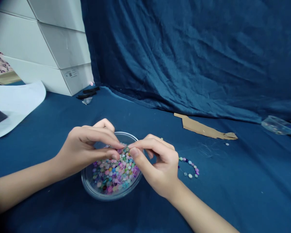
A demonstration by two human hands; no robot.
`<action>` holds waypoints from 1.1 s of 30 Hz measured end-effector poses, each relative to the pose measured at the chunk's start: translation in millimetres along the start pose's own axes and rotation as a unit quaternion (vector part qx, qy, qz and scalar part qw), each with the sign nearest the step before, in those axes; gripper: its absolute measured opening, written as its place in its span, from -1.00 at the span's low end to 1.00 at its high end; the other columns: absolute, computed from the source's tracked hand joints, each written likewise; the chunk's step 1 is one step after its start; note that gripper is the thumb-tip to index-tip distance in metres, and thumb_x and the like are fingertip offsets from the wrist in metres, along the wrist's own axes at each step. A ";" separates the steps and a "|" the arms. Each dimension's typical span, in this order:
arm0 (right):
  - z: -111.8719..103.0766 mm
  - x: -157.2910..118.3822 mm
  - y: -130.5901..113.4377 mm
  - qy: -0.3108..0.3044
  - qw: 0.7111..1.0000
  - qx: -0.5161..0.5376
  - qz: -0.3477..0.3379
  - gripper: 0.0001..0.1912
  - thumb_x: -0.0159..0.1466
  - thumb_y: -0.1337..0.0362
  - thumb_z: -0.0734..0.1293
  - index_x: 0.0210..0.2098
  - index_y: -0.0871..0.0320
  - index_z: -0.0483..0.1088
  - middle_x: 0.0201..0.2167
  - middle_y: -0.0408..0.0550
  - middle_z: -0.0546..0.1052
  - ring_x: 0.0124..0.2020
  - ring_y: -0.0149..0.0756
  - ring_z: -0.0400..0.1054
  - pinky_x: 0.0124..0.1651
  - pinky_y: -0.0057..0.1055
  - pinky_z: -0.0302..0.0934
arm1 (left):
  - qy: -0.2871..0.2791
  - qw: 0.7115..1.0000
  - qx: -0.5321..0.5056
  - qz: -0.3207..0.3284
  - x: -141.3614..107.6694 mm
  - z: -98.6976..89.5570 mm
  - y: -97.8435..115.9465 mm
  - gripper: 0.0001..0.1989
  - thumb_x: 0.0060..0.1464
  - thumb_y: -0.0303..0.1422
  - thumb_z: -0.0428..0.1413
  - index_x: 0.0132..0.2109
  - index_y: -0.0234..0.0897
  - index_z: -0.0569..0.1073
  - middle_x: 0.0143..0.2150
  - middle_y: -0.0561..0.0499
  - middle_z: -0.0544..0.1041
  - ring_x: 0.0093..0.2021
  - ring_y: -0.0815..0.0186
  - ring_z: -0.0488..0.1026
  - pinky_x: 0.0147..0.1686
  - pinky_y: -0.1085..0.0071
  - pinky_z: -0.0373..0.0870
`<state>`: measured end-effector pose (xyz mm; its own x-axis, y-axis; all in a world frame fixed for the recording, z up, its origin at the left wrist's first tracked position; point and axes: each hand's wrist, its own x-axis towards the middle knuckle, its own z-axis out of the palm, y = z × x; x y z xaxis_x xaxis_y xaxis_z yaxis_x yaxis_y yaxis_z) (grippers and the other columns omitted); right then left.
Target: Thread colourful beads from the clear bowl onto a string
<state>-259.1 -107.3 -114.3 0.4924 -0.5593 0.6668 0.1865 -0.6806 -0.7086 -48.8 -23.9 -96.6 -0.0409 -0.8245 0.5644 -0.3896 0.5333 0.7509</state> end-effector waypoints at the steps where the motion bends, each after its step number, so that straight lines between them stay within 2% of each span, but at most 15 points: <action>1: 0.2 0.4 -0.3 -0.005 1.000 0.002 -0.005 -0.87 0.36 0.41 0.43 -0.19 0.06 0.61 -0.49 -0.15 0.51 -0.47 -0.31 0.29 -0.41 -0.30 0.11 | -0.001 1.000 -0.001 0.002 0.0 -0.2 -0.4 -0.87 0.07 -0.33 0.43 -0.18 -0.10 0.73 -0.36 0.00 0.70 -0.27 0.21 0.40 -0.24 0.26 0.41; 12: 0.7 1.2 -0.6 -0.010 1.000 -0.001 -0.015 -0.85 0.34 0.44 0.44 -0.18 0.06 0.62 -0.48 -0.15 0.51 -0.48 -0.33 0.27 -0.44 -0.33 0.11 | -0.009 1.000 0.006 0.015 0.6 0.3 1.0 -0.84 0.07 -0.40 0.43 -0.17 -0.08 0.72 -0.33 0.04 0.72 -0.30 0.23 0.42 -0.22 0.27 0.36; 18: 1.1 3.0 -1.6 -0.018 1.000 -0.011 -0.014 -0.87 0.34 0.42 0.43 -0.19 0.08 0.61 -0.47 -0.13 0.53 -0.48 -0.32 0.27 -0.45 -0.34 0.11 | -0.006 1.000 0.002 0.015 0.4 0.2 0.2 -0.86 0.09 -0.35 0.42 -0.16 -0.07 0.72 -0.33 0.05 0.72 -0.29 0.22 0.43 -0.21 0.24 0.37; 26: -0.8 1.5 -3.2 -0.030 0.999 -0.043 -0.006 -0.91 0.36 0.40 0.42 -0.23 0.10 0.58 -0.51 -0.18 0.45 -0.50 -0.37 0.22 -0.44 -0.36 0.08 | 0.001 0.999 0.018 0.031 0.7 1.7 1.3 -0.85 0.13 -0.40 0.40 -0.14 -0.07 0.72 -0.30 0.05 0.72 -0.30 0.24 0.55 -0.13 0.21 0.40; 33: 0.0 3.7 -3.8 -0.058 0.995 -0.076 -0.020 -0.91 0.36 0.42 0.42 -0.24 0.12 0.57 -0.53 -0.21 0.36 -0.49 -0.38 0.22 -0.41 -0.37 0.09 | -0.003 0.999 0.025 0.036 1.2 1.6 4.2 -0.78 0.10 -0.48 0.40 -0.14 -0.06 0.72 -0.28 0.06 0.71 -0.26 0.25 0.55 -0.14 0.26 0.41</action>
<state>-258.0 -106.8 -109.2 0.5839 -0.4780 0.6562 0.0813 -0.7698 -0.6331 -52.0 -23.0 -93.3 -0.0754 -0.7852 0.6146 -0.4307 0.5815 0.6901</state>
